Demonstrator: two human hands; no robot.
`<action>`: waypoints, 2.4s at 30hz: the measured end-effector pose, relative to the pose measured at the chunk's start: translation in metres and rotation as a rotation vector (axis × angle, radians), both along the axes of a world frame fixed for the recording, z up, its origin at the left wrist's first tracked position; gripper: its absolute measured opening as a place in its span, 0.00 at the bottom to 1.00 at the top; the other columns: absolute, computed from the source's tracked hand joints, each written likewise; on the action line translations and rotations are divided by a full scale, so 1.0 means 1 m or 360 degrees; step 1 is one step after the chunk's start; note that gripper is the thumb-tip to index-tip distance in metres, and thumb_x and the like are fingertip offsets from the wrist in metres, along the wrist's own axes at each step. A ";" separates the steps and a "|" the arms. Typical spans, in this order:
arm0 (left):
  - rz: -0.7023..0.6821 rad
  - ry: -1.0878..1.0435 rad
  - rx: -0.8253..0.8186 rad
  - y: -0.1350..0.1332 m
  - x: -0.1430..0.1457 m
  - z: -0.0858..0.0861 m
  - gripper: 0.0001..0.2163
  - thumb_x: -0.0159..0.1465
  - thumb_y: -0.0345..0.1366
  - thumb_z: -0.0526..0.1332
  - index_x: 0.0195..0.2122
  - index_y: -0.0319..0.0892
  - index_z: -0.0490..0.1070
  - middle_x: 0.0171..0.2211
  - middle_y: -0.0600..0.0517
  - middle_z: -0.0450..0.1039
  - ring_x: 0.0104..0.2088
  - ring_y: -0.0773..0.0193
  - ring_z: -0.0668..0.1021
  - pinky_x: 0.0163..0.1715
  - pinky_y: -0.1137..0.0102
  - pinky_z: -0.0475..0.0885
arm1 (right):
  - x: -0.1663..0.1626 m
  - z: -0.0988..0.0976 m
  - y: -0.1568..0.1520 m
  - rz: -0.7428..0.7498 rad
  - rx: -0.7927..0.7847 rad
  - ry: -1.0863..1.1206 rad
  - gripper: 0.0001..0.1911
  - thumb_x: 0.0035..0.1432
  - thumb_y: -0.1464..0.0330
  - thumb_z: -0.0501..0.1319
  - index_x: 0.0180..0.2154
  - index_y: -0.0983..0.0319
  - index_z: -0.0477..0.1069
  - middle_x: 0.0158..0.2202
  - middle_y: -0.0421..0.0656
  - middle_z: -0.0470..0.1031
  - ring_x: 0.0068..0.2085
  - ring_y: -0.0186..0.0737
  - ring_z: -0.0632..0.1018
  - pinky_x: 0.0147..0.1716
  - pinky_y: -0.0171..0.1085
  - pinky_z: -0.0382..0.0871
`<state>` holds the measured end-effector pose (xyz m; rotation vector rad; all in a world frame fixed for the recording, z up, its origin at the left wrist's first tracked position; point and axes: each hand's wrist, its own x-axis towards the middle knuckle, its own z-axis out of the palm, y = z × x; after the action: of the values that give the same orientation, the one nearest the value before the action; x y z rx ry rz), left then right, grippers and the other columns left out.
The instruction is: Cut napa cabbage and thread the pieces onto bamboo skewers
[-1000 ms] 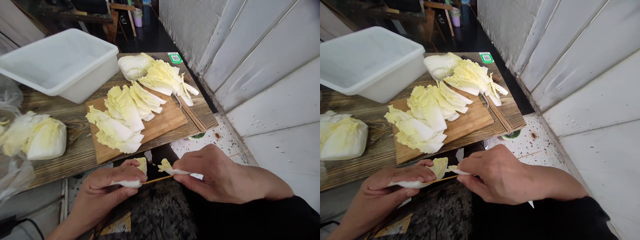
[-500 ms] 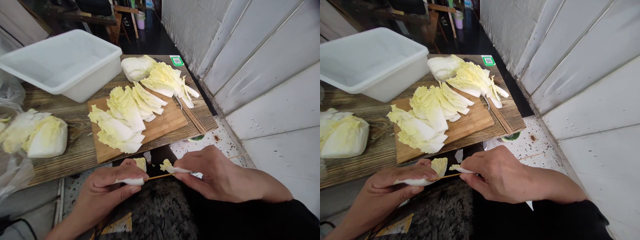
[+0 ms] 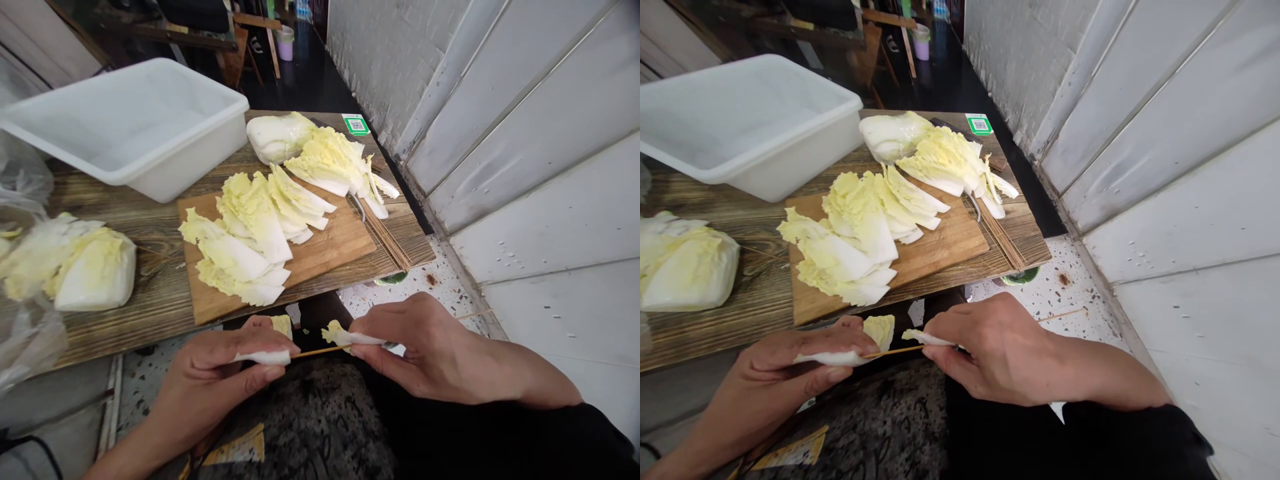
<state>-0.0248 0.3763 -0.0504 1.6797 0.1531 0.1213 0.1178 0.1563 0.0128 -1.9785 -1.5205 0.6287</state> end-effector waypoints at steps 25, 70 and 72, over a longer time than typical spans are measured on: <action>0.0072 0.0090 0.0067 -0.007 0.004 0.006 0.06 0.54 0.34 0.68 0.31 0.53 0.84 0.26 0.54 0.82 0.25 0.64 0.78 0.26 0.76 0.73 | -0.002 -0.002 0.002 -0.0128 -0.0111 0.0100 0.12 0.67 0.67 0.56 0.35 0.65 0.74 0.26 0.40 0.72 0.26 0.31 0.69 0.26 0.31 0.60; 0.0018 0.0046 0.0050 -0.013 0.005 0.000 0.08 0.54 0.33 0.69 0.33 0.56 0.83 0.22 0.59 0.80 0.23 0.71 0.74 0.22 0.81 0.67 | -0.009 -0.010 0.005 -0.0187 -0.0166 0.0122 0.11 0.67 0.67 0.55 0.34 0.64 0.71 0.26 0.39 0.69 0.26 0.31 0.69 0.24 0.30 0.58; 0.0000 0.0072 0.0056 -0.013 0.006 0.001 0.08 0.55 0.33 0.69 0.32 0.55 0.84 0.22 0.59 0.80 0.23 0.71 0.74 0.22 0.80 0.67 | -0.009 -0.010 0.006 -0.0180 -0.0151 0.0129 0.11 0.67 0.68 0.55 0.33 0.64 0.71 0.27 0.39 0.69 0.26 0.31 0.69 0.23 0.30 0.57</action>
<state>-0.0187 0.3630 -0.0490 1.7184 0.1860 0.0869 0.1091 0.1626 0.0031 -2.0673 -1.3430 0.7363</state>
